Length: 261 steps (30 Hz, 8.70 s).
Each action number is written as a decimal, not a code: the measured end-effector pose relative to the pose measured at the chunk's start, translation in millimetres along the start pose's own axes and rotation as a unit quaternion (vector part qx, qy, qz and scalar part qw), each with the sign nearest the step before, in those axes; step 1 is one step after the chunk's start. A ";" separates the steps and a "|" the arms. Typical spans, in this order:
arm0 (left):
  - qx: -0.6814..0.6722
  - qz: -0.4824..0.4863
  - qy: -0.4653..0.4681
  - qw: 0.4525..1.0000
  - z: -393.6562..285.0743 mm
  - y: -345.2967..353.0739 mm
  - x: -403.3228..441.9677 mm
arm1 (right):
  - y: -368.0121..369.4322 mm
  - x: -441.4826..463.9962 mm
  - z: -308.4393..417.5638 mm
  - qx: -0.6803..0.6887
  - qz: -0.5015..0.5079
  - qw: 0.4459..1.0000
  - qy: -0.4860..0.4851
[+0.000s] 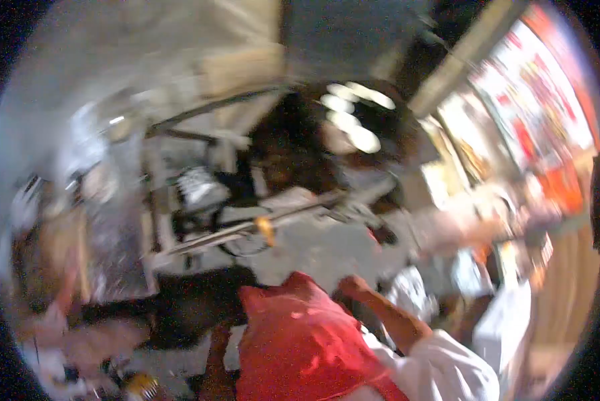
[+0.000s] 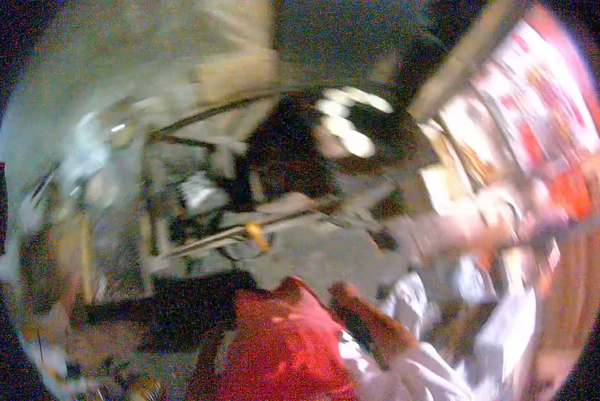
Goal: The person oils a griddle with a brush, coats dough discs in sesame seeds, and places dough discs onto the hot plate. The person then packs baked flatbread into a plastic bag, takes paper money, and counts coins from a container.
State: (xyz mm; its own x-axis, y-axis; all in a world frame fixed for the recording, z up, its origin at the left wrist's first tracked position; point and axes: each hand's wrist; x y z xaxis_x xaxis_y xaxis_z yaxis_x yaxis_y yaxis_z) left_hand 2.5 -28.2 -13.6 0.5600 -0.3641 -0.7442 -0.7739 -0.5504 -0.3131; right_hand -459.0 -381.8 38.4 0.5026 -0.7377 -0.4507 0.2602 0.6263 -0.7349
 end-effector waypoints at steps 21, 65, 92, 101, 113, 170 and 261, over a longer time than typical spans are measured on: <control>0.219 0.253 0.100 0.937 -227.2 179.5 30.7 | 24.5 -221.1 -16.9 0.158 -0.237 0.858 0.427; 0.510 0.186 0.318 0.777 -196.1 117.2 31.4 | 175.0 -298.1 65.5 0.314 -0.241 0.743 0.540; 0.506 0.321 0.346 0.722 -235.4 490.2 -226.1 | -14.1 -544.4 -143.9 0.003 -0.654 0.446 0.611; 0.515 0.266 0.248 0.776 -244.1 498.9 -154.6 | -20.7 -585.4 -215.2 -0.081 -0.543 0.501 0.669; 0.505 0.332 0.321 0.729 -255.0 546.6 -239.0 | -17.7 -584.3 -248.8 -0.084 -0.465 0.505 0.722; 0.639 0.399 0.266 0.601 -267.3 368.5 -124.1 | 277.2 -446.6 86.2 0.398 -0.614 0.056 0.680; 0.013 0.354 0.884 0.305 -369.7 327.9 -428.7 | -65.1 -164.6 279.5 0.907 -0.407 0.077 -0.077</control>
State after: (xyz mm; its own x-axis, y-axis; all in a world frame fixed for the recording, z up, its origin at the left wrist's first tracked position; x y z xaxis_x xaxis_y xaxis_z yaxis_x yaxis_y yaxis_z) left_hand -382.1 -330.4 420.9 -0.4842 -0.2334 0.8433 -0.8749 0.1341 -0.4653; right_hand -328.2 -230.8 302.0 -0.3225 -0.7944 -0.5147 -0.1254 -0.5031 0.8551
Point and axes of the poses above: each hand's wrist, its own x-axis towards the middle knuckle, its own y-axis out of the palm, z = x × y, and after that the axes turned 15 degrees about -z, right-handed
